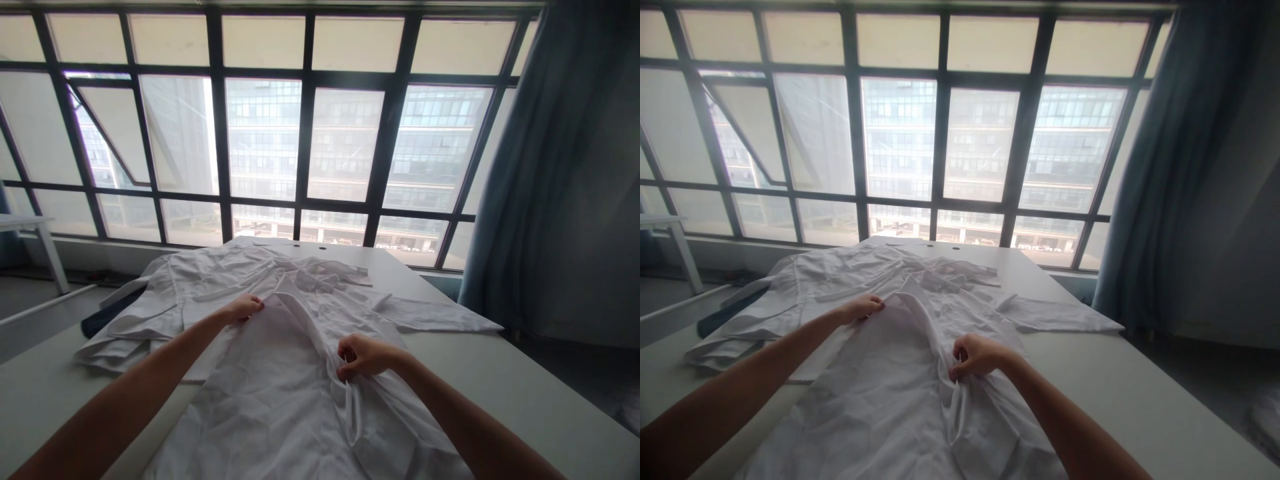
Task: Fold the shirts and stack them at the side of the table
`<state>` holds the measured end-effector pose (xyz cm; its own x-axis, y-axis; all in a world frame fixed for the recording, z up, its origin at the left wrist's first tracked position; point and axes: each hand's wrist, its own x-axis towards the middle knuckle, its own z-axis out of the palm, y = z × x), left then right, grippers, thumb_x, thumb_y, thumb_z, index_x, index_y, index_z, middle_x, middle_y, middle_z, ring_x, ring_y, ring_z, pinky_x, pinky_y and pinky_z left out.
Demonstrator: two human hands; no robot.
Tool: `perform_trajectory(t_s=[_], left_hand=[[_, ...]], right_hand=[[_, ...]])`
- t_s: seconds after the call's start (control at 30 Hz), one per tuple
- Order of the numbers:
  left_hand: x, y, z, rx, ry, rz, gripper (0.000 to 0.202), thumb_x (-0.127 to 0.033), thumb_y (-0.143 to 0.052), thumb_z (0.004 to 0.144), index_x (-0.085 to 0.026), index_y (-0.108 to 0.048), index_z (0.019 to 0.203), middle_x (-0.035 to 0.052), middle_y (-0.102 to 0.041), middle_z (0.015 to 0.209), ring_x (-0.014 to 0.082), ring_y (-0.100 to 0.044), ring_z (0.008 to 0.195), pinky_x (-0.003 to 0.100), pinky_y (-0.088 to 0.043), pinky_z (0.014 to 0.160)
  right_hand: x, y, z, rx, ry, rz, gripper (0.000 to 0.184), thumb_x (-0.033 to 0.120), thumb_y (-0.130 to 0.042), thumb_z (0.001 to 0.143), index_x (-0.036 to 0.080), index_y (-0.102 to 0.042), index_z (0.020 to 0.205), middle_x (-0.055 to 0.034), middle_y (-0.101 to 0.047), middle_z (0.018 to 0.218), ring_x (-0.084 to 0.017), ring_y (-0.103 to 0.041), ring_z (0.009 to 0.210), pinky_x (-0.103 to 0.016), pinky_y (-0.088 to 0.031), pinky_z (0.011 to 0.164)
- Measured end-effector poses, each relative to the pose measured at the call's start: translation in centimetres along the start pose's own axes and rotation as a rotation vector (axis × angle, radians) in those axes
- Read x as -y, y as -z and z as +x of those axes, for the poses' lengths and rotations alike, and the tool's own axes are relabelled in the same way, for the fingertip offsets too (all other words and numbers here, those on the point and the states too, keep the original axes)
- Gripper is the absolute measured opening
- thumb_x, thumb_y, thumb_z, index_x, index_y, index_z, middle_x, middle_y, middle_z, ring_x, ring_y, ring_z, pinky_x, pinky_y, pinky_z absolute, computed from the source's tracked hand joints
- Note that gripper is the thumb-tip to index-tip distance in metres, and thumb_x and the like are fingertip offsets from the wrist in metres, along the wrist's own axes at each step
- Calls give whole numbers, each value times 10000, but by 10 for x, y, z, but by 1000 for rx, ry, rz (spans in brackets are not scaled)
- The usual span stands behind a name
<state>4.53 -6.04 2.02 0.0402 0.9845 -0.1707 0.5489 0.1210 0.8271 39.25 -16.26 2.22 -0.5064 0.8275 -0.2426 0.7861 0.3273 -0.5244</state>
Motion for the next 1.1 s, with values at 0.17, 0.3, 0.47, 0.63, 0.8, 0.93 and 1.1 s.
perform_trajectory(t_s=[0.17,0.3,0.47,0.63,0.8,0.93,1.1], left_hand=[[-7,4,3,-111,-39,-57,306,-440,-558,840,-203,-530,1032,8,-623,816,135,-601,634,208,-490,506],[2,7,3,-127,-172,286,403,-375,-661,764,-179,-565,1103,26,-665,815,166,-641,650,224,-500,528],[12,17,-4,-223,-267,656,296,-147,-668,643,-160,-662,939,88,-712,946,261,-660,976,280,-509,784],[11,30,-15,-182,-229,801,228,-117,-707,540,-176,-678,759,61,-721,834,271,-674,849,295,-503,731],[6,24,-22,-191,-322,862,323,-230,-726,667,-202,-693,987,59,-720,958,247,-668,909,285,-500,767],[-1,14,-24,-270,-452,882,203,-115,-570,801,-171,-677,964,94,-683,1030,238,-657,937,315,-497,813],[5,13,-18,-358,-641,904,292,-33,-425,856,-156,-672,951,123,-630,1076,239,-635,978,328,-506,813]], right_hand=[[-2,2,0,43,18,-15,380,412,-811,633,158,-610,831,61,-534,688,-82,-465,622,-199,-340,544],[0,3,-1,49,32,-67,363,429,-796,650,160,-612,810,59,-531,688,-86,-465,623,-207,-340,543],[11,3,-2,87,18,-154,424,491,-817,608,176,-613,804,51,-555,695,-94,-484,624,-206,-355,538],[21,7,-6,223,-85,-186,504,551,-852,505,184,-602,744,58,-574,648,-82,-511,548,-189,-367,497],[17,6,-7,181,-36,-56,399,542,-713,738,162,-591,719,46,-544,559,-73,-506,489,-174,-367,470],[13,6,-5,53,-16,36,242,399,-633,828,170,-575,775,48,-525,593,-74,-487,497,-176,-374,467],[13,9,-9,-202,-151,170,274,456,-502,913,192,-554,866,10,-550,695,-113,-531,578,-207,-410,500]])
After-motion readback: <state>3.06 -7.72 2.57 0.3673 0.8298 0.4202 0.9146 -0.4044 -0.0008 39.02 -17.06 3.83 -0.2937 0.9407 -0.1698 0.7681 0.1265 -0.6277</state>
